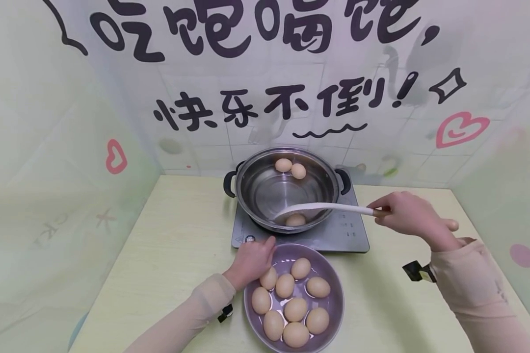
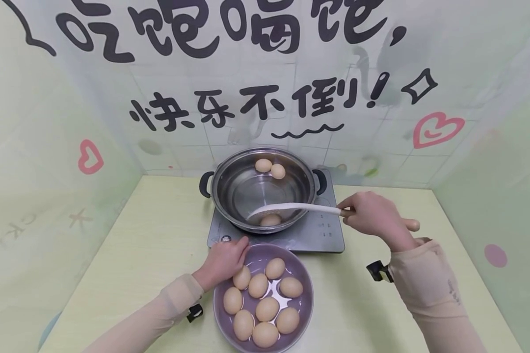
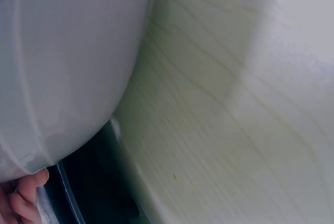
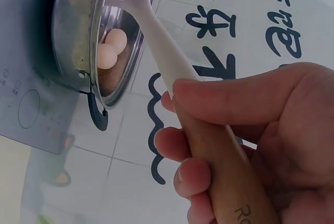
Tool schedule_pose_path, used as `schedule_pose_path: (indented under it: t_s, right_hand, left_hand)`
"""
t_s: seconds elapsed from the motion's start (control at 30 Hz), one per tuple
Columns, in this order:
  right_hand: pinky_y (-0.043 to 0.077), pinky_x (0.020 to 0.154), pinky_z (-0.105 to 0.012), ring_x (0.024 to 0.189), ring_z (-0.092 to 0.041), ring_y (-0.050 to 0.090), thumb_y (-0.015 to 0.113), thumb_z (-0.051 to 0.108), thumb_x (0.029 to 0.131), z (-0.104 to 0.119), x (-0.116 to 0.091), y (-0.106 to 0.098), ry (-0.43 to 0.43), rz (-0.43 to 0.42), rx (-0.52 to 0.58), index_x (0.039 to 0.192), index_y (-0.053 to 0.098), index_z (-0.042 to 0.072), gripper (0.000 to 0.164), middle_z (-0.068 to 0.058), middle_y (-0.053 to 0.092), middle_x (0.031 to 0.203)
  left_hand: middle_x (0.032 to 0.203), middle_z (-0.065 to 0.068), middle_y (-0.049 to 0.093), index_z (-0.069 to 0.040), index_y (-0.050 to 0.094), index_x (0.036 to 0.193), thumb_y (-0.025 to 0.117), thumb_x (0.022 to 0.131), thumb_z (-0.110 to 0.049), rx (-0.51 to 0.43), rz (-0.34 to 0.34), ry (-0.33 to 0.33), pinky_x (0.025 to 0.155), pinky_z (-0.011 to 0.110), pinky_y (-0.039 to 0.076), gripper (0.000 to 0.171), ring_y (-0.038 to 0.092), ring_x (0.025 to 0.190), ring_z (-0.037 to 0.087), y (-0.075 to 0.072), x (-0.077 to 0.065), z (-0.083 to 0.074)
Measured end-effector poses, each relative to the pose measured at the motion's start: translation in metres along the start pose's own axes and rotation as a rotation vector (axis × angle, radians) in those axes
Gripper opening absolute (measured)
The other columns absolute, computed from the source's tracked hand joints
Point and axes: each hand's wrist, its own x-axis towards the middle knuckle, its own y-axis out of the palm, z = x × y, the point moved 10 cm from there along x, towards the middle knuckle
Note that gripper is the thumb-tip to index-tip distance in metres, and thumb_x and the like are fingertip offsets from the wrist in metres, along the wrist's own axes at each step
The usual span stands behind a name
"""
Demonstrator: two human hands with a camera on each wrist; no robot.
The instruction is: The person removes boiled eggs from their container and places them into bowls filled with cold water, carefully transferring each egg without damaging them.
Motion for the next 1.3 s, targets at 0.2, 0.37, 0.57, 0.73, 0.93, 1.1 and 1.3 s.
schedule_pose_path:
  t_s: [0.2, 0.37, 0.57, 0.73, 0.93, 1.1, 1.3]
  right_hand:
    - [0.032, 0.048, -0.028, 0.052, -0.010, 0.042, 0.060, 0.011, 0.077, 0.005, -0.001, 0.007, -0.024, 0.001, 0.040, 0.098, 0.069, 0.007, 0.024, 0.008, 0.055, 0.061]
    - [0.030, 0.047, -0.027, 0.050, -0.010, 0.039, 0.059, 0.010, 0.077, 0.010, -0.001, 0.011, -0.053, -0.003, 0.061, 0.097, 0.069, 0.005, 0.022, 0.008, 0.048, 0.055]
    - [0.031, 0.047, -0.027, 0.048, -0.010, 0.039, 0.058, 0.010, 0.079, 0.016, 0.002, 0.019, -0.073, 0.014, 0.100, 0.095, 0.067, 0.005, 0.019, 0.006, 0.047, 0.056]
    - [0.032, 0.046, -0.027, 0.046, -0.010, 0.041, 0.057, 0.008, 0.080, 0.019, 0.003, 0.027, -0.081, 0.041, 0.150, 0.094, 0.065, 0.006, 0.016, 0.005, 0.049, 0.056]
    - [0.035, 0.047, -0.027, 0.048, -0.012, 0.044, 0.065, 0.007, 0.075, 0.018, 0.005, 0.034, -0.066, 0.054, 0.173, 0.090, 0.063, 0.006, 0.015, 0.003, 0.051, 0.056]
    - [0.037, 0.048, -0.027, 0.047, -0.011, 0.045, 0.069, 0.004, 0.072, 0.019, 0.006, 0.034, -0.072, 0.044, 0.175, 0.085, 0.063, 0.006, 0.015, 0.003, 0.051, 0.055]
    - [0.040, 0.041, -0.026, 0.041, -0.009, 0.048, 0.062, 0.004, 0.078, 0.019, 0.006, 0.038, -0.079, 0.071, 0.212, 0.090, 0.064, 0.001, 0.012, 0.003, 0.052, 0.055]
  left_hand:
    - [0.045, -0.003, 0.045, -0.011, 0.044, 0.074, 0.061, 0.084, -0.022, -0.003, -0.002, 0.000, 0.035, 0.028, 0.031, 0.021, 0.048, 0.038, 0.018, 0.001, 0.000, 0.000]
    - [0.045, -0.003, 0.044, -0.012, 0.044, 0.074, 0.061, 0.083, -0.022, -0.005, -0.002, -0.001, 0.035, 0.028, 0.031, 0.021, 0.048, 0.038, 0.018, 0.001, 0.000, 0.001]
    - [0.045, -0.003, 0.044, -0.012, 0.044, 0.073, 0.061, 0.083, -0.022, -0.021, -0.001, -0.012, 0.034, 0.029, 0.030, 0.022, 0.048, 0.038, 0.018, 0.001, 0.000, 0.002]
    - [0.044, -0.004, 0.043, -0.012, 0.044, 0.074, 0.060, 0.084, -0.022, -0.021, 0.011, -0.017, 0.034, 0.028, 0.030, 0.022, 0.048, 0.038, 0.017, 0.001, 0.000, 0.002]
    - [0.045, -0.004, 0.043, -0.012, 0.044, 0.074, 0.061, 0.084, -0.023, -0.024, 0.014, -0.012, 0.034, 0.028, 0.029, 0.022, 0.047, 0.037, 0.016, 0.002, 0.000, 0.002]
    - [0.045, -0.004, 0.043, -0.012, 0.045, 0.074, 0.060, 0.084, -0.022, -0.019, 0.017, -0.014, 0.034, 0.028, 0.029, 0.021, 0.047, 0.037, 0.017, 0.002, 0.000, 0.001]
    - [0.044, -0.004, 0.043, -0.012, 0.044, 0.074, 0.061, 0.083, -0.021, -0.006, 0.024, -0.012, 0.035, 0.027, 0.029, 0.021, 0.047, 0.037, 0.016, 0.004, 0.000, 0.001]
